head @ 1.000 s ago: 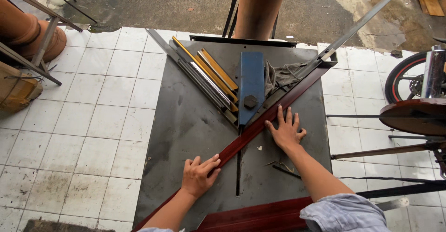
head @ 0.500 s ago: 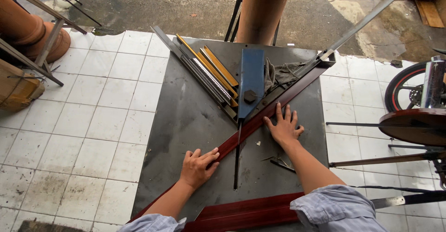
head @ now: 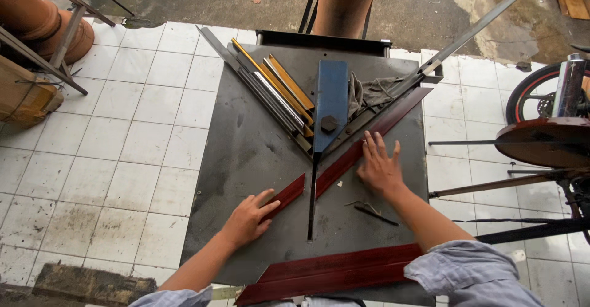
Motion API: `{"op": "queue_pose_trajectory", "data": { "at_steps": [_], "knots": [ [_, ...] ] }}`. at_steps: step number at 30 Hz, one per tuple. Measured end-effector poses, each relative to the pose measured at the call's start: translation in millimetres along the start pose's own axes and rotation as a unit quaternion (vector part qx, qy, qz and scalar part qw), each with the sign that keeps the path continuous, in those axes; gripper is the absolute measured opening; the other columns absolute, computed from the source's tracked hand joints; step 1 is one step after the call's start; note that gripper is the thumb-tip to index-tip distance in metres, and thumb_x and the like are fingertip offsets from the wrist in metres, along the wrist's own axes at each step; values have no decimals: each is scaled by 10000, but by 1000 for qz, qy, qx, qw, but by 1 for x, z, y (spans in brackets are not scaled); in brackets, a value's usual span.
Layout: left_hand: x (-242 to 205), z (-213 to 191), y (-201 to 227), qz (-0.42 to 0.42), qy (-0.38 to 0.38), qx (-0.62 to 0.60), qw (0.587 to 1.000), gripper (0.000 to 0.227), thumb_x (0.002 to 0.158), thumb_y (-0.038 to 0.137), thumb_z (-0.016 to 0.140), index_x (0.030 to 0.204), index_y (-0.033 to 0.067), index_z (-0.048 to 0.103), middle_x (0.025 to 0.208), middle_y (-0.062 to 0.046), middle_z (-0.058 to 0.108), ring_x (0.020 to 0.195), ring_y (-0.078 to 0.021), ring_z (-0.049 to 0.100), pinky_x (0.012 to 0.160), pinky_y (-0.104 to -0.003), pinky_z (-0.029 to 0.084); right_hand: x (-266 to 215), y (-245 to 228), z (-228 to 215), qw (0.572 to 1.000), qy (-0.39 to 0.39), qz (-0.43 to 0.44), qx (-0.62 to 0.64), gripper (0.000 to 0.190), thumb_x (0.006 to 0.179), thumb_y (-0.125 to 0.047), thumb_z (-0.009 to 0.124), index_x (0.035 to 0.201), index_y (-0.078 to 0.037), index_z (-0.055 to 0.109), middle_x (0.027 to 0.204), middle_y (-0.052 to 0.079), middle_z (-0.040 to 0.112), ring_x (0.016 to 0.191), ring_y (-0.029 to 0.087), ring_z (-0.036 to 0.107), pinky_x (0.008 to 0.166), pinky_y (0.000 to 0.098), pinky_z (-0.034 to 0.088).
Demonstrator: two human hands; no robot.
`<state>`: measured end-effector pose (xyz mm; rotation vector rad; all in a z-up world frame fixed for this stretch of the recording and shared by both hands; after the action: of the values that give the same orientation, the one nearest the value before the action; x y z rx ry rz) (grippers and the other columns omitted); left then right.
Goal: The person measures pieces of red wood frame molding and a thin inner mat strip against a ruler on a workshop table.
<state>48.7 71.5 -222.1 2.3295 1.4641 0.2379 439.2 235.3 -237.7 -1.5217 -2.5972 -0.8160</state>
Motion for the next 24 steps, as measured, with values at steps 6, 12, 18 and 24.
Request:
{"op": "queue_pose_trajectory", "data": {
  "at_steps": [6,12,18,24],
  "knots": [
    [-29,6,-37,50,-69,43,995,652,847,220,705,1466,358,552,1419,-9,621,977,-343,600,792,-436,560,-2,32,-27,982,-95,-160,41,565,749,-330,669,1293,-320,518,1271,-72,587,1256,181,502,978,492,368],
    [-2,1,-30,84,-57,116,988,571,936,239,606,1467,433,526,1432,60,615,987,-288,593,764,-379,567,2,60,-25,946,-14,-298,125,441,637,-447,710,973,-259,495,943,-25,500,998,191,562,1066,503,399],
    [37,33,0,150,-17,128,980,558,953,277,592,1478,446,506,1468,93,584,940,-248,565,739,-362,562,-39,55,-88,926,-47,-314,205,589,634,-450,720,1173,-288,548,844,-36,489,826,192,575,720,371,482],
    [63,56,23,173,3,74,982,718,852,375,770,1508,387,479,1533,6,494,961,-279,615,833,-382,597,-99,-5,-149,898,-131,-269,323,690,729,-322,688,1397,-299,513,956,23,544,792,237,618,631,388,556]
  ]
}}
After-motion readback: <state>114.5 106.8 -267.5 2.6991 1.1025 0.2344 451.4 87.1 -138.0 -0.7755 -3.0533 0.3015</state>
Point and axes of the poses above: each hand's wrist, its own x-axis towards the middle knuckle, its own z-axis out of the palm, y = z × x, the point moved 1 cm from there along x, towards the middle knuckle
